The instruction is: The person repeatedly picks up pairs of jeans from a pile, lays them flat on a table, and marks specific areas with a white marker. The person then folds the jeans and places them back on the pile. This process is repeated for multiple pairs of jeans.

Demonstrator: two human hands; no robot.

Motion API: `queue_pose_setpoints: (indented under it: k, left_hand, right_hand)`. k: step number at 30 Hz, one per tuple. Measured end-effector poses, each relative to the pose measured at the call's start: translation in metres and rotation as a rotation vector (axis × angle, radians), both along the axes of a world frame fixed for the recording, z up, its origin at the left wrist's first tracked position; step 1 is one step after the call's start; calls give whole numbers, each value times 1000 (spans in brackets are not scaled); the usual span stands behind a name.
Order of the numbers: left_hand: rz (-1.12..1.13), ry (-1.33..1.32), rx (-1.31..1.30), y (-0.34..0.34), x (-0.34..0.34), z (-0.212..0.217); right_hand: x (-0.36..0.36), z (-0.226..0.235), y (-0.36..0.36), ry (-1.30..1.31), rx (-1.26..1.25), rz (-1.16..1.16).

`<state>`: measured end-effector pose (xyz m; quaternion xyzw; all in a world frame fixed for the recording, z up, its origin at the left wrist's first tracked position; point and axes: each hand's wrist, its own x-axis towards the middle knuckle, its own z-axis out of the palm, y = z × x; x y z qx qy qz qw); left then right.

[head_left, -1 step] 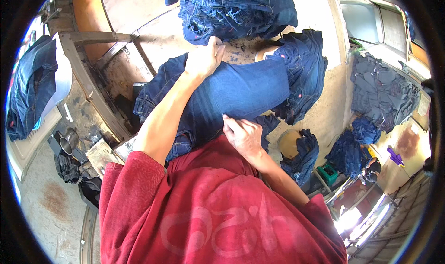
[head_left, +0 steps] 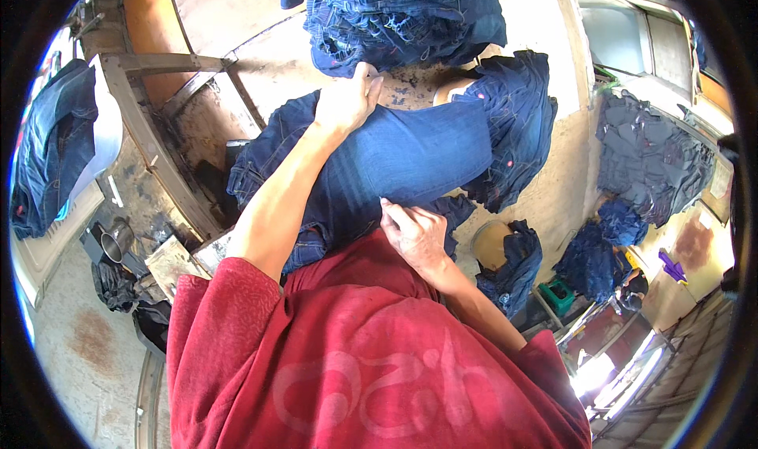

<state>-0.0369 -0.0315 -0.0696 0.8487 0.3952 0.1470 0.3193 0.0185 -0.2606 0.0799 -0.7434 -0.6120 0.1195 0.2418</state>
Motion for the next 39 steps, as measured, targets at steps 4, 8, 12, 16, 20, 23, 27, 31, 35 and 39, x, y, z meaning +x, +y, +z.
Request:
queue_pose_setpoints:
  k: [4, 8, 12, 16, 20, 23, 27, 31, 35, 39]
  left_hand:
    - [7, 17, -54, 0, 0, -4]
    - [31, -16, -64, -1, 0, -7]
    - [58, -37, -53, -2, 0, -8]
    - [49, -12, -38, -3, 0, -7]
    - [50, -53, -45, -4, -1, -7]
    - [43, -52, 13, -4, -1, -9]
    - [51, -23, 4, -4, 0, -10]
    - [50, -14, -98, -2, 1, -7]
    - [46, 8, -76, -4, -1, -8]
    - [53, -23, -69, -6, -1, -11]
  right_hand:
    - [-1, -11, 9, 107, 6, -53]
    - [1, -14, 12, 7, -161, 13]
    - [2, -6, 7, 23, 14, -8]
    - [2, -11, 13, 66, -45, -65]
    - [1, -10, 12, 1, -82, -22]
    - [2, -7, 9, 19, -10, -53]
    - [3, -7, 11, 39, -12, -61]
    - [4, -10, 12, -3, -112, -40]
    - [3, -9, 10, 43, -86, -82]
    - [4, -4, 10, -26, -155, -9]
